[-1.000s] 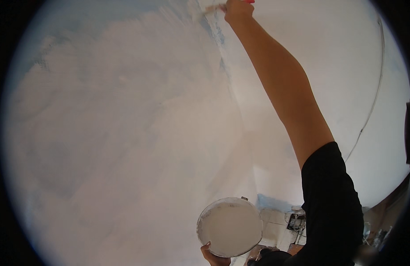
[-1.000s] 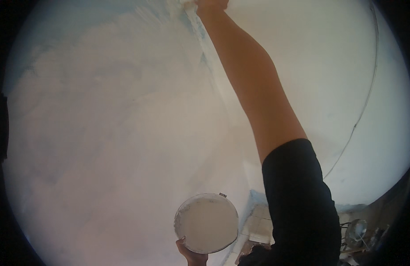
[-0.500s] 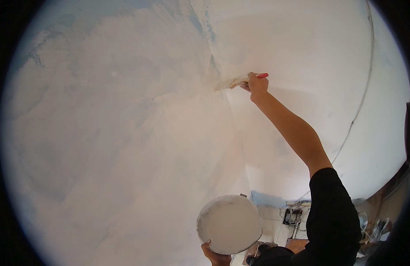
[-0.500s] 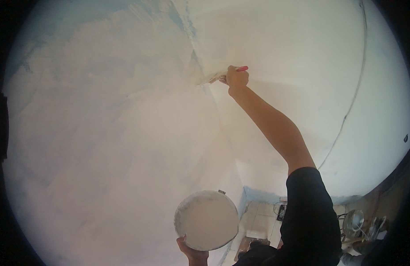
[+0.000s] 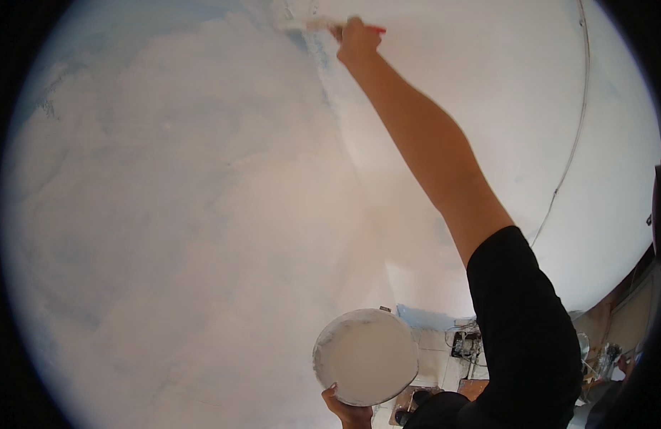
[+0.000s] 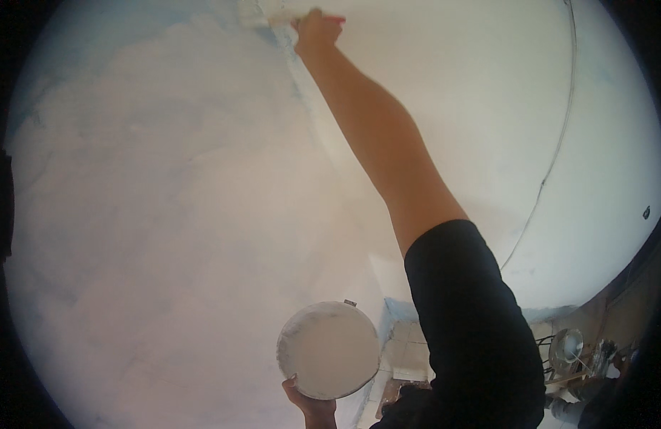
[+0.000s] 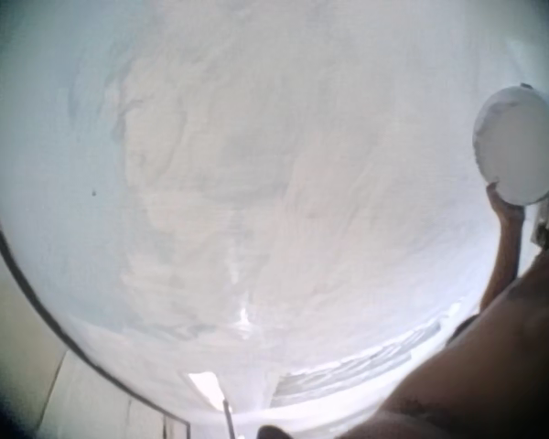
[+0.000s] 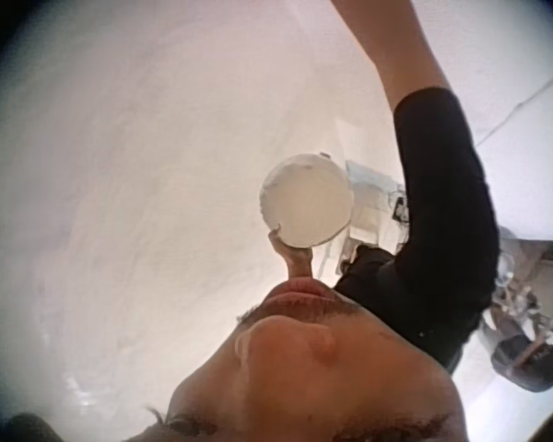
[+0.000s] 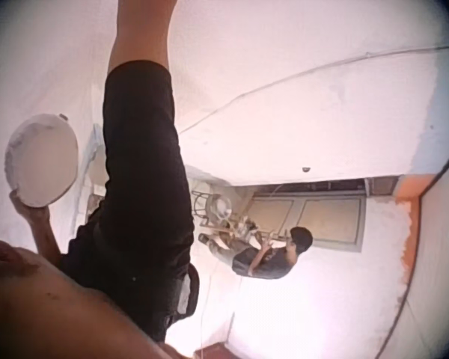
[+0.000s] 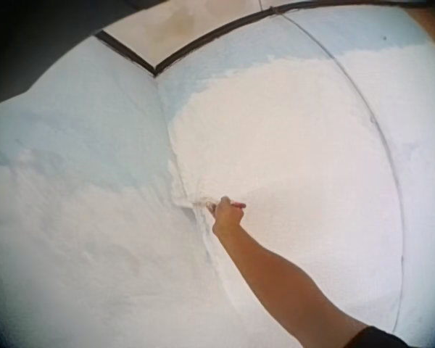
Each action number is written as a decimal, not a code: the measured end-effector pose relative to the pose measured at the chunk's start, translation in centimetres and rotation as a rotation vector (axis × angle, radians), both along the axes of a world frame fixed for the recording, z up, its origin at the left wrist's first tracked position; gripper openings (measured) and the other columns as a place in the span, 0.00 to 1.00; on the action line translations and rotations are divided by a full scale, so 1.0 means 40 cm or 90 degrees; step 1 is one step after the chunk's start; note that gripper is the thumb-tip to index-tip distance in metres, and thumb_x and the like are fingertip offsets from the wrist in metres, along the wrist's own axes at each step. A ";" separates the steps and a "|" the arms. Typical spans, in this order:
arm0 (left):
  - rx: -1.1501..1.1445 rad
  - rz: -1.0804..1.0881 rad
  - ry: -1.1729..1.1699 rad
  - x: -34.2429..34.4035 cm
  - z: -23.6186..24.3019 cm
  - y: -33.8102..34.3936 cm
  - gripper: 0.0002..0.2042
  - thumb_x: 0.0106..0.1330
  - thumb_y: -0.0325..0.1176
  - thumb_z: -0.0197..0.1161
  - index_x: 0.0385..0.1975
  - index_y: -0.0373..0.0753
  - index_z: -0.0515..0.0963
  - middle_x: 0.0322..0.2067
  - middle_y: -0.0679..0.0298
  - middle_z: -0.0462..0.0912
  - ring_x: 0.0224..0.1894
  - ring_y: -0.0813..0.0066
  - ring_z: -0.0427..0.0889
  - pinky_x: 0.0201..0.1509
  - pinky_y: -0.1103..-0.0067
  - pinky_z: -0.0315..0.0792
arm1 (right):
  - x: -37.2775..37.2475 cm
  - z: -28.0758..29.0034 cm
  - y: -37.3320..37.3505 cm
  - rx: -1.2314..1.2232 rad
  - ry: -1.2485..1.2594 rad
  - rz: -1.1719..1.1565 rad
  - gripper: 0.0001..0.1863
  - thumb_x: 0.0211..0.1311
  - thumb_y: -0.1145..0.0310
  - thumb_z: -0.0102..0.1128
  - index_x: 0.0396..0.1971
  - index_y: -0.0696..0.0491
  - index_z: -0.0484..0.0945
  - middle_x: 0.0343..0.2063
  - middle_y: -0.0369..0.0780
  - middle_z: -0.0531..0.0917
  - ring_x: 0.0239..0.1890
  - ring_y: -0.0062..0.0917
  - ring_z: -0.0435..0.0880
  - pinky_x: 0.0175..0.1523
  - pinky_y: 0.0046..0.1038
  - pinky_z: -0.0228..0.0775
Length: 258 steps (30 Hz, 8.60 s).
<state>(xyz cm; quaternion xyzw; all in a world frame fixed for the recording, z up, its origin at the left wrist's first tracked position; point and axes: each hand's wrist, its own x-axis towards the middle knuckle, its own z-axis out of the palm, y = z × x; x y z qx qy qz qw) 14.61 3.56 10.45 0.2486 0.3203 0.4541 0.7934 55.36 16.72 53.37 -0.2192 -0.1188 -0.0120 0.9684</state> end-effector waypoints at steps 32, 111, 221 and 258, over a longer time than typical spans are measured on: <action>0.028 -0.007 -0.013 0.020 0.035 -0.019 0.33 0.46 0.49 0.49 0.52 0.37 0.63 0.47 0.59 0.70 0.49 0.60 0.69 0.47 0.67 0.66 | 0.155 -0.370 0.100 0.122 -0.052 0.126 0.05 0.56 0.70 0.52 0.26 0.56 0.71 0.23 0.40 0.77 0.26 0.23 0.79 0.30 0.23 0.74; 0.116 -0.037 -0.027 0.030 0.038 -0.026 0.30 0.49 0.50 0.47 0.51 0.37 0.65 0.45 0.60 0.71 0.49 0.64 0.70 0.48 0.70 0.65 | 0.161 -0.867 -0.044 -0.250 -0.004 -0.005 0.09 0.53 0.68 0.54 0.28 0.60 0.73 0.27 0.38 0.78 0.27 0.23 0.78 0.33 0.25 0.77; 0.102 -0.046 -0.018 0.017 -0.022 0.008 0.32 0.46 0.48 0.49 0.53 0.37 0.63 0.49 0.57 0.70 0.52 0.60 0.69 0.53 0.67 0.64 | -0.408 -0.683 -0.460 -0.760 -0.665 0.551 0.09 0.55 0.69 0.53 0.29 0.58 0.76 0.20 0.37 0.78 0.19 0.16 0.77 0.26 0.19 0.70; -0.006 -0.118 -0.087 0.019 -0.047 0.018 0.30 0.48 0.47 0.46 0.52 0.36 0.64 0.46 0.57 0.71 0.50 0.60 0.71 0.51 0.67 0.66 | -0.178 0.220 -0.168 -0.817 -1.101 -0.933 0.09 0.59 0.70 0.49 0.22 0.57 0.73 0.22 0.47 0.78 0.25 0.41 0.77 0.34 0.37 0.69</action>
